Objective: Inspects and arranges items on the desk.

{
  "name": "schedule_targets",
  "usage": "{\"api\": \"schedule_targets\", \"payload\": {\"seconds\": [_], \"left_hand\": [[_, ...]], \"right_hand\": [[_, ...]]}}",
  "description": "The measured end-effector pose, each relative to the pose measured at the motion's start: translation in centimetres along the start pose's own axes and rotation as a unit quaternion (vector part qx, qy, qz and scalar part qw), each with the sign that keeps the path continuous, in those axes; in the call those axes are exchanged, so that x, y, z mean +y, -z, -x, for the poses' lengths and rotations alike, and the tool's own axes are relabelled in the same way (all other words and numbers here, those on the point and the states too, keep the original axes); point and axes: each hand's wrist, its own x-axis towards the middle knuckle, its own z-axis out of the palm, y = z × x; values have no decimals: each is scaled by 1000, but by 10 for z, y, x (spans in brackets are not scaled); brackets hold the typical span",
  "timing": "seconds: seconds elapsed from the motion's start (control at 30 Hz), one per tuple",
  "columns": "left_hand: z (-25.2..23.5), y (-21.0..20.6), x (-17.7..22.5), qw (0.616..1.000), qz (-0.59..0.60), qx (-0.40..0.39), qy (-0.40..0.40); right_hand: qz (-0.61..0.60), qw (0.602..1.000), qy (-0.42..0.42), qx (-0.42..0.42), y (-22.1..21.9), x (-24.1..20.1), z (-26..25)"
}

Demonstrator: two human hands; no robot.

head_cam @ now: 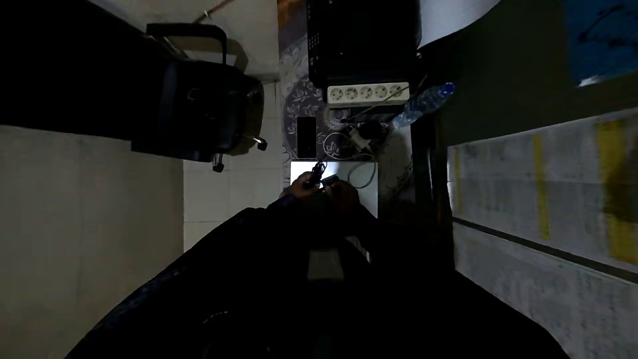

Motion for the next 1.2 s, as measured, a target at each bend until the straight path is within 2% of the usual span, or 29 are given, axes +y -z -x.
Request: {"api": "schedule_targets", "payload": {"seconds": [0.07,0.27,0.37,0.57,0.7,0.8,1.0,1.2], "left_hand": [[4,-6,-3,1000,0,14,-8],[24,-17,-3,999,7,43,-27],[27,-12,-10,998,-9,59,8],[25,3,-18,996,-1,66,57],[27,11,-14,997,13,51,62],[27,9,-11,998,39,46,28],[25,13,-2,994,-98,29,34],[27,11,5,995,-85,22,37]], "right_hand": [[-28,999,42,11,-2,-5,-10],[-76,996,12,55,-27,-12,-28],[-97,995,17,33,-35,-2,-32],[-160,986,-30,-37,-33,10,-30],[-203,976,-61,-40,-37,7,-34],[-235,969,-66,-39,-38,0,-31],[-176,983,-29,-52,-40,-5,-30],[-120,993,17,-18,-36,4,-34]]}}
